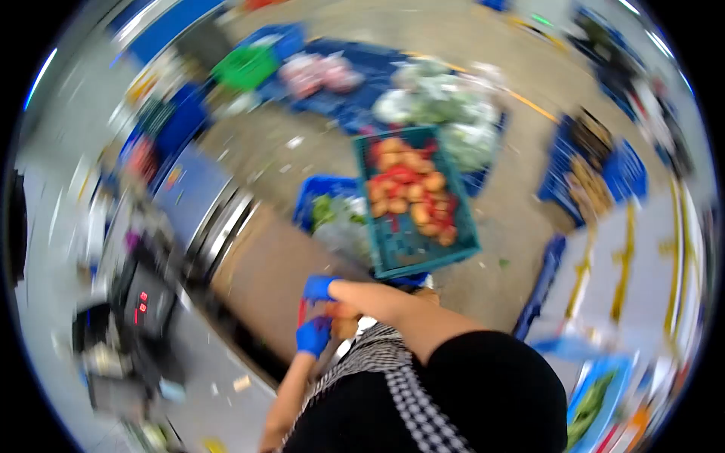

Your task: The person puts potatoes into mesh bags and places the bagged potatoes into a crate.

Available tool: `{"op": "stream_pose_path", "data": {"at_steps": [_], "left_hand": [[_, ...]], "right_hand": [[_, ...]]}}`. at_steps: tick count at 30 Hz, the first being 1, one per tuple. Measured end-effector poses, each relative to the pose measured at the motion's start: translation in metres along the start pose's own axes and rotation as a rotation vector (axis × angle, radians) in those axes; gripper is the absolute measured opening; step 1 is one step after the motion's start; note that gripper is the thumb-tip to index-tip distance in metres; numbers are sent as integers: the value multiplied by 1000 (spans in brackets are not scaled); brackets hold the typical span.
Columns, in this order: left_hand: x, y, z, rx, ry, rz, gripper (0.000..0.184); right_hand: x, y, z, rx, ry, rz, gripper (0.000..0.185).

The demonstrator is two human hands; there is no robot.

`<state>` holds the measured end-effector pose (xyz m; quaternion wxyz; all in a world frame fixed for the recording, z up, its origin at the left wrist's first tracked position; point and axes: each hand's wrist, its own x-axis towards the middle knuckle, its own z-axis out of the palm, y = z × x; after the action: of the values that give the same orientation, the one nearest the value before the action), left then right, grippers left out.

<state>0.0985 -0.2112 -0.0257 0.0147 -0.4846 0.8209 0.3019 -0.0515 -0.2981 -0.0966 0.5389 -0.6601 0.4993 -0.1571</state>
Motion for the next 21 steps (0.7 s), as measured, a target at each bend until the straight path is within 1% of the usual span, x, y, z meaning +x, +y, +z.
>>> {"op": "stream_pose_path", "data": {"at_steps": [1, 2, 3, 4, 5, 6, 9, 12, 13, 14, 15, 16, 18, 19, 20, 21], "left_hand": [[-3, 7, 6, -115, 102, 1, 31], [-4, 11, 8, -222, 114, -34, 35], [-1, 14, 19, -592, 118, -164, 35], [7, -3, 23, -967, -67, -229, 33], [17, -26, 29, -1330, -258, -342, 31], [32, -35, 30, -1686, -440, -492, 29], [35, 6, 42, -1820, -205, -533, 26], [51, 6, 44, -2042, -575, -311, 27], [50, 26, 28, -1990, -377, -439, 32], [55, 23, 28, -1582, -242, -156, 35], [62, 17, 28, -1160, -114, 100, 39], [67, 11, 28, -727, 10, 330, 43], [81, 20, 13, -1587, -363, 182, 48], [83, 29, 6, -2008, -556, 82, 51], [78, 51, 1, -1896, -554, 88, 55], [72, 80, -4, -1783, -555, 97, 59]], "right_hand": [[-3, 25, 4, -242, 116, -120, 18], [-15, 33, -1, -272, 154, -8, 18], [-30, 39, -8, -291, 179, 106, 18], [-43, 48, -16, -203, 173, 87, 19], [-56, 56, -20, -125, 151, 48, 20], [-65, 60, -29, -62, 115, -13, 21], [-122, 62, -44, -54, 105, -519, 23], [-182, 4, -21, -68, 151, -33, 27], [-184, 13, 0, -88, 257, -76, 28], [-183, 19, 18, -109, 359, -119, 29], [-187, 13, 23, -51, 331, -52, 29], [-188, 8, 23, -135, 343, 29, 28], [-180, -4, 13, -307, 358, 178, 28], [-180, -10, 8, -292, 703, 98, 26], [-182, -18, -2, -267, 1050, 16, 25], [-186, -30, -17, -232, 1005, 29, 24]]}}
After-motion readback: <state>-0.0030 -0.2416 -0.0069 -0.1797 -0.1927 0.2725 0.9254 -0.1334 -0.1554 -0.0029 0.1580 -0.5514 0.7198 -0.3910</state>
